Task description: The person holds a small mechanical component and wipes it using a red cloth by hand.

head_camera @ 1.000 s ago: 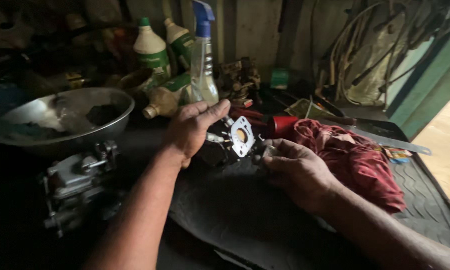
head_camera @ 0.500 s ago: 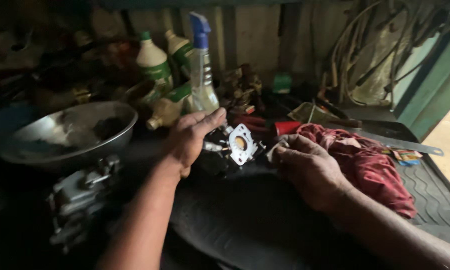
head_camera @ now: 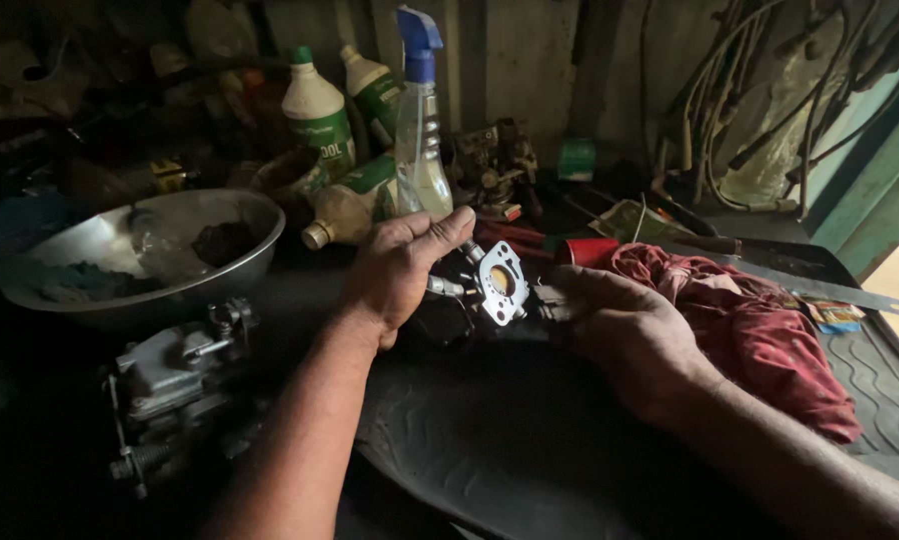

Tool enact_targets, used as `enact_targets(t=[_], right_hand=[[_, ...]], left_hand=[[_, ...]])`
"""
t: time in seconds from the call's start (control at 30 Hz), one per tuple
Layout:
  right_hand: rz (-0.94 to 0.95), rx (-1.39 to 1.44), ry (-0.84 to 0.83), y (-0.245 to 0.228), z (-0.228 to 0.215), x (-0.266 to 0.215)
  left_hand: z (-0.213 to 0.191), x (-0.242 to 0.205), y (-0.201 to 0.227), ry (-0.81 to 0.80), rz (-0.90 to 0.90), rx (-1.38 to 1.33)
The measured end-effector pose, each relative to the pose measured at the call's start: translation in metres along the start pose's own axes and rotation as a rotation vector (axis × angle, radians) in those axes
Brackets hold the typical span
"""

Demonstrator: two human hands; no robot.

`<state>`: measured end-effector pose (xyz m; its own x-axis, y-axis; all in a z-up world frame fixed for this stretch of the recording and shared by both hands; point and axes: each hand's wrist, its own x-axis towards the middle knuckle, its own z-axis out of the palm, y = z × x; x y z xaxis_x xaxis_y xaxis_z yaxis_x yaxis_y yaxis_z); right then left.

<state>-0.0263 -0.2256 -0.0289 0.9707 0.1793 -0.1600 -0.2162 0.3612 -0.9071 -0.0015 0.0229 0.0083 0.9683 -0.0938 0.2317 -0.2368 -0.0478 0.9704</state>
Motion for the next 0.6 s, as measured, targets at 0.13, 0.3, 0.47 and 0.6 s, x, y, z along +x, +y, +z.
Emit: enact_targets(t=[0.13, 0.3, 0.47, 0.6], right_hand=[[-0.041, -0.027, 0.003, 0.006, -0.002, 0.002], [-0.042, 0.023, 0.031, 0.006, -0.006, 0.004], [-0.035, 0.005, -0.026, 0.003, -0.005, 0.004], [-0.02, 0.003, -0.03, 0.003, -0.011, 0.006]], left_hand=[[0.001, 0.001, -0.003, 0.02, -0.025, 0.043], [0.0, 0.006, -0.007, -0.009, -0.015, -0.003], [0.002, 0.003, -0.005, 0.003, -0.037, -0.03], [0.003, 0.001, -0.004, 0.013, -0.03, -0.02]])
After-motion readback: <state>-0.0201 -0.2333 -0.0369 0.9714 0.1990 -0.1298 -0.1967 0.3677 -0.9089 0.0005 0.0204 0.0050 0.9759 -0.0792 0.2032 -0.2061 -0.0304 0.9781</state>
